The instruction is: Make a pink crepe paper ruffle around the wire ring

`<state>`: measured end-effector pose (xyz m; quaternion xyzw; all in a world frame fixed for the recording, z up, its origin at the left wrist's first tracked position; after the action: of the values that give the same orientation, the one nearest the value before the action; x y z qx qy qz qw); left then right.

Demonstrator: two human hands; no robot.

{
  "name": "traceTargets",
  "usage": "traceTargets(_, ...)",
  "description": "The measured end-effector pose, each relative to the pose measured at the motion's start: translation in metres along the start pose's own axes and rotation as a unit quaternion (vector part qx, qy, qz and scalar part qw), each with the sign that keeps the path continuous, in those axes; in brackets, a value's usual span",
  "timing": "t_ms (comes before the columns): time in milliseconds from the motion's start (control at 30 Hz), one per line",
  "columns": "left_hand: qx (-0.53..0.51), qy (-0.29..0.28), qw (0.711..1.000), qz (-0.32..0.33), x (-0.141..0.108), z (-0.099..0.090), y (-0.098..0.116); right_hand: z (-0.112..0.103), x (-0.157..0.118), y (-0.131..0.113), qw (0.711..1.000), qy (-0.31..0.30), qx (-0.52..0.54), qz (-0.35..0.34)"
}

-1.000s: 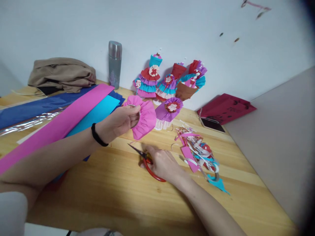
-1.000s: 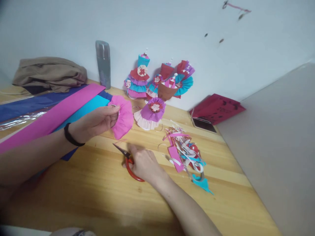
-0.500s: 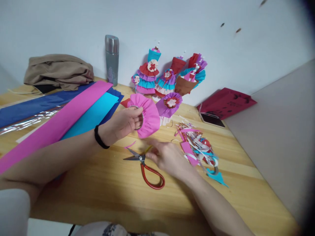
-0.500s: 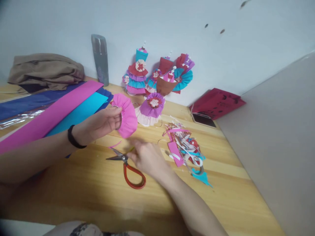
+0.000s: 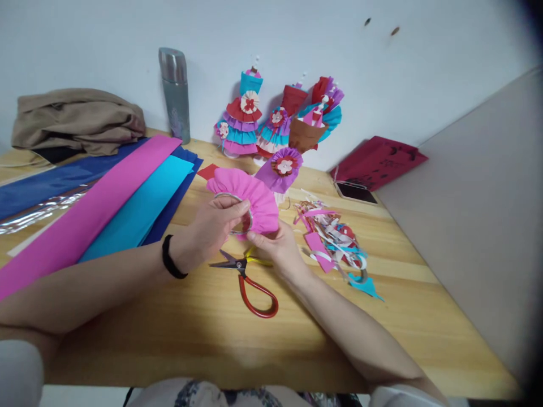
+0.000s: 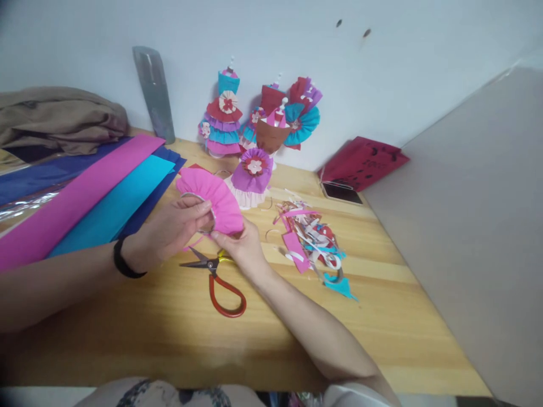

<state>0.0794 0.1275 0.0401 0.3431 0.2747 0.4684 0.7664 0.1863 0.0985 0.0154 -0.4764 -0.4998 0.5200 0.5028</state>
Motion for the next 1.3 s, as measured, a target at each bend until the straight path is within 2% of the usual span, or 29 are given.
traceTargets(100,0.065,-0.038,0.997,0.009,-0.001,0.005,-0.001,-0.001,0.001,0.000,1.000,0.004,0.023,0.004)
traceTargets(267,0.119,-0.071,0.990,-0.036,0.000,0.009,-0.013,-0.004,0.004,-0.005,0.999,0.000,0.039,0.006)
traceTargets(400,0.071,-0.049,0.996,-0.028,0.003,0.004,-0.008,-0.008,0.006,-0.011,0.999,0.011,0.035,-0.010)
traceTargets(600,0.007,0.015,1.000,-0.017,0.006,-0.010,0.001,-0.023,0.009,-0.020,0.996,0.065,-0.038,-0.043)
traceTargets(700,-0.005,0.040,0.999,-0.021,0.007,-0.016,0.003,-0.025,0.008,-0.020,0.996,0.066,-0.032,-0.044)
traceTargets(800,0.001,0.036,0.999,-0.010,0.009,-0.018,0.005,-0.027,0.006,-0.022,0.997,0.061,-0.024,-0.049)
traceTargets(967,0.037,0.018,0.999,0.016,0.009,-0.014,0.005,-0.031,0.007,-0.032,0.991,0.077,-0.039,-0.106)
traceTargets(1067,0.059,0.023,0.998,0.011,0.007,-0.011,0.002,-0.032,0.012,-0.031,0.991,0.085,-0.054,-0.092)
traceTargets(1200,0.062,0.022,0.998,0.011,0.008,-0.010,0.005,-0.046,0.014,-0.032,0.988,0.132,0.000,-0.079)
traceTargets(1267,0.056,0.018,0.998,0.023,0.010,-0.012,0.010,-0.044,0.013,-0.033,0.993,0.093,-0.015,-0.069)
traceTargets(1300,0.053,0.019,0.998,0.029,0.011,-0.013,0.012,-0.036,0.011,-0.033,0.996,0.043,-0.056,-0.057)
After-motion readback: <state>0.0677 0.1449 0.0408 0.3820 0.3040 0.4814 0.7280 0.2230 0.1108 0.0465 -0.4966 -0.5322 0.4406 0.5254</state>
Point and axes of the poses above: each hand's wrist, its own x-axis towards the middle knuckle, its own z-axis out of the palm, y = z × x, the point moved 9 cm from there along x, towards the middle knuckle, and after that the axes turned 3 degrees about -x, right-handed, at the moved point
